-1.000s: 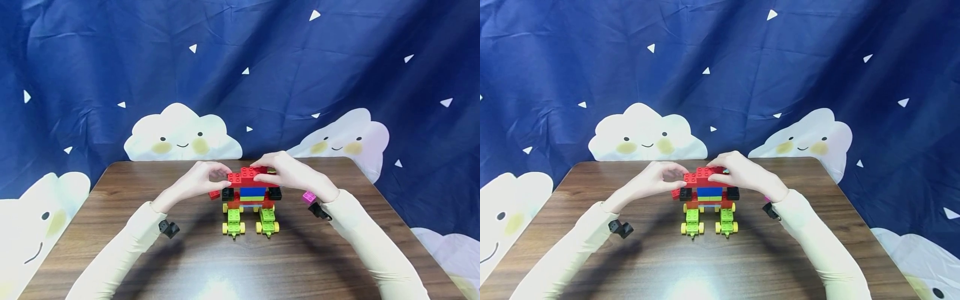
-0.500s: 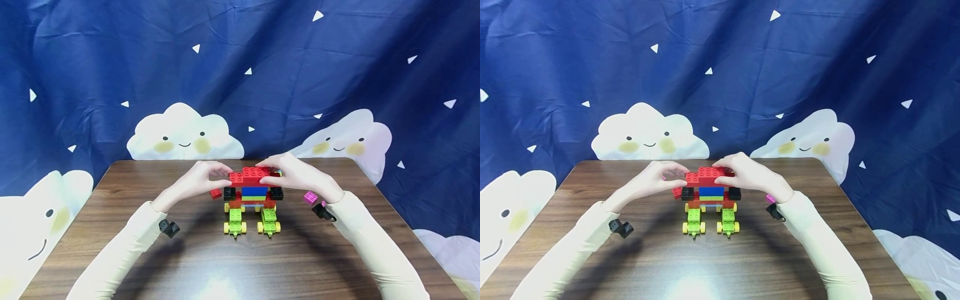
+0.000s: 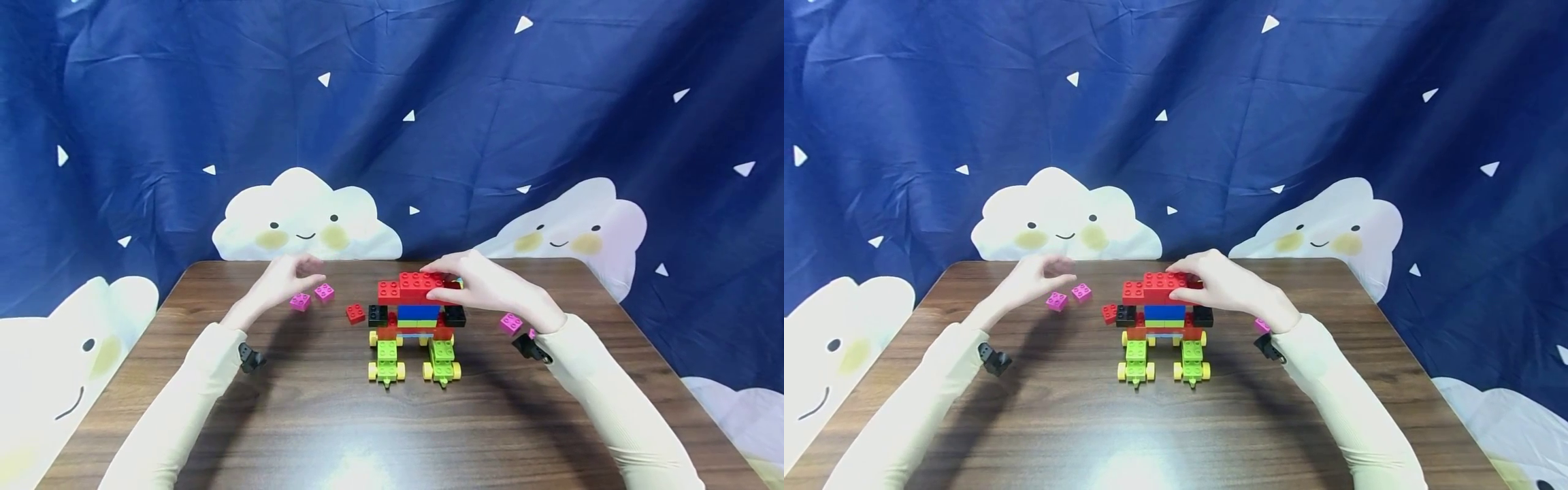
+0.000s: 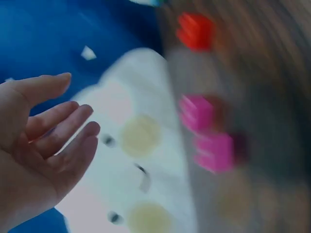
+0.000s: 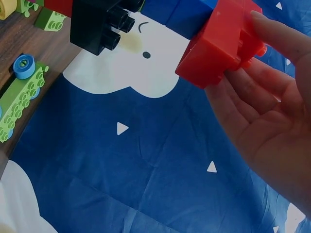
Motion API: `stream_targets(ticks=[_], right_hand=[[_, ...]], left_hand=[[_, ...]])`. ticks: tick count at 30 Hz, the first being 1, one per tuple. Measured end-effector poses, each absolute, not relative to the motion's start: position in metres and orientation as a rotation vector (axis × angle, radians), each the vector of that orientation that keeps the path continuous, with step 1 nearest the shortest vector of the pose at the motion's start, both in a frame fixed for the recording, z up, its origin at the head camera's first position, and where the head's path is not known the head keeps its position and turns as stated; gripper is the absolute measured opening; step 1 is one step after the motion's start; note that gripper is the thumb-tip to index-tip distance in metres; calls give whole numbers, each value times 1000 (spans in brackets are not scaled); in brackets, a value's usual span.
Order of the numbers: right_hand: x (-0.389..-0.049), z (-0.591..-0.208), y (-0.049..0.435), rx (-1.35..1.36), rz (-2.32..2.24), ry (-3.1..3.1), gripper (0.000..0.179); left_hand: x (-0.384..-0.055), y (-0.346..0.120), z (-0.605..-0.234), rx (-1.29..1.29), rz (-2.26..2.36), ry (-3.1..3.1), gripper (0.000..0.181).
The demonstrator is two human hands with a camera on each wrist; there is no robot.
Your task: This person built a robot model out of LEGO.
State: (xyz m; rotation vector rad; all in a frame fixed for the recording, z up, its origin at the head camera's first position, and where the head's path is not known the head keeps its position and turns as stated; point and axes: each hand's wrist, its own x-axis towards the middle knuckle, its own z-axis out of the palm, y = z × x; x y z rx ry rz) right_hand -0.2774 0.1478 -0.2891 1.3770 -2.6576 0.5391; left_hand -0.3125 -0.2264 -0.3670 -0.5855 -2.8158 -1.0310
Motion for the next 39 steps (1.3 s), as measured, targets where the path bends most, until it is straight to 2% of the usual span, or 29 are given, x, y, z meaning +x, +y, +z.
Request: stream_targets(ticks=[9,17,28,39], right_hand=[[-276,-289,149,1364,574,-2689,39],[-275,-288,149,1346,585,-2725,40],[-276,-289,148,1367,553,-2702,40],[-277,-289,148,1391,560,-2683,37]], left_hand=[[-336,-262,-413,-443,-830,-3029,47],[-338,-262,-430,-562,-616,-3089,52],[-338,-263,-437,-538,-458,-3075,33],[-332,-265,-422,-562,-593,-3030,28]])
